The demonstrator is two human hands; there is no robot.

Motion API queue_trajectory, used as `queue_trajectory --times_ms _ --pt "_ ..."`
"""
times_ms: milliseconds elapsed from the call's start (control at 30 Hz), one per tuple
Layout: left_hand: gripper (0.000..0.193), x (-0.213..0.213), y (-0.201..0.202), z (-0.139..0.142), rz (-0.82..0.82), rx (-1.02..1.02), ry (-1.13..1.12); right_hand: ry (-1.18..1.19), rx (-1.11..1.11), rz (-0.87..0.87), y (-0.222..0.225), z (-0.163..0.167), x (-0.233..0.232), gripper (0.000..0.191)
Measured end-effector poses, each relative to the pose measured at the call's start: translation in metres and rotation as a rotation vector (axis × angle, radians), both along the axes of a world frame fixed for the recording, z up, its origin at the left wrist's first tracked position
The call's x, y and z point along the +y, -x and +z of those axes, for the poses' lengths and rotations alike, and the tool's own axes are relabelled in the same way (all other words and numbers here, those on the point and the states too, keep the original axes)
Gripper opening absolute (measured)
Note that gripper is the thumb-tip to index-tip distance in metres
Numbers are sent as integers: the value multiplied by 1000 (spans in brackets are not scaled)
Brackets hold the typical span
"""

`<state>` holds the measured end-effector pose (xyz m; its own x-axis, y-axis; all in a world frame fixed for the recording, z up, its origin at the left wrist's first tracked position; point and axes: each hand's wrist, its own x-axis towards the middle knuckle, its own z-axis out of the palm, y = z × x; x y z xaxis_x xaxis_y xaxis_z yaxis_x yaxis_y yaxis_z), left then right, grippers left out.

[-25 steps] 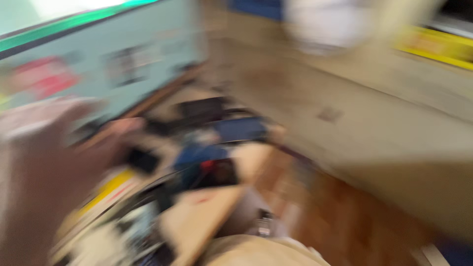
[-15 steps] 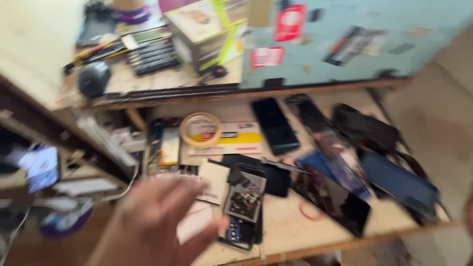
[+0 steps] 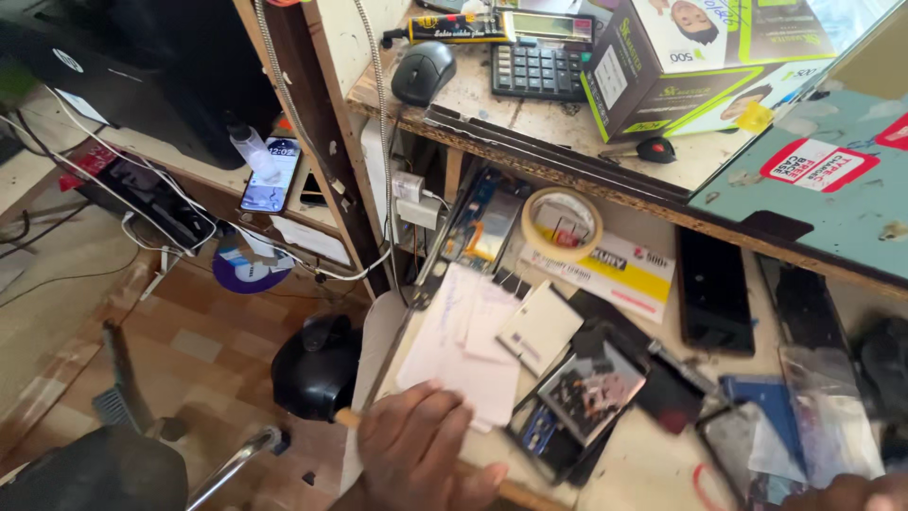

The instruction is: The person picks up a keypad mobile phone from a cluttered workbench and uses a blue electric screwdriver to unscrew and pry open its back panel and internal components. They hold the phone with one hand while driving the screwdriver with the other, working on the disassembled phone throughout the episode.

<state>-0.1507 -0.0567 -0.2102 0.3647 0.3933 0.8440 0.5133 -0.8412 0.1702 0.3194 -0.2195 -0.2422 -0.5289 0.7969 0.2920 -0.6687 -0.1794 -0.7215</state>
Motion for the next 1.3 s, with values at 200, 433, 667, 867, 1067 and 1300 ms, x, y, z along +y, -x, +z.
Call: queue_trajectory --times_ms 200,433,667,867,1067,1300 --pt "36 49 -30 17 -102 -94 -35 -242 -439 -637 65 5 11 27" --pt "16 19 -47 -44 -568 -110 253 -141 -919 -1295 117 22 41 16" --pt "5 76 -42 -130 -50 -465 893 -151 -788 -1175 102 23 49 18" --pt "18 105 -4 -67 120 -674 690 -37 -725 -1195 96 20 49 20" --pt "12 147 27 40 142 -572 265 -13 -746 -1177 85 9 53 24" --pt "29 220 44 92 464 -339 81 -14 -870 -1195 82 4 52 22"
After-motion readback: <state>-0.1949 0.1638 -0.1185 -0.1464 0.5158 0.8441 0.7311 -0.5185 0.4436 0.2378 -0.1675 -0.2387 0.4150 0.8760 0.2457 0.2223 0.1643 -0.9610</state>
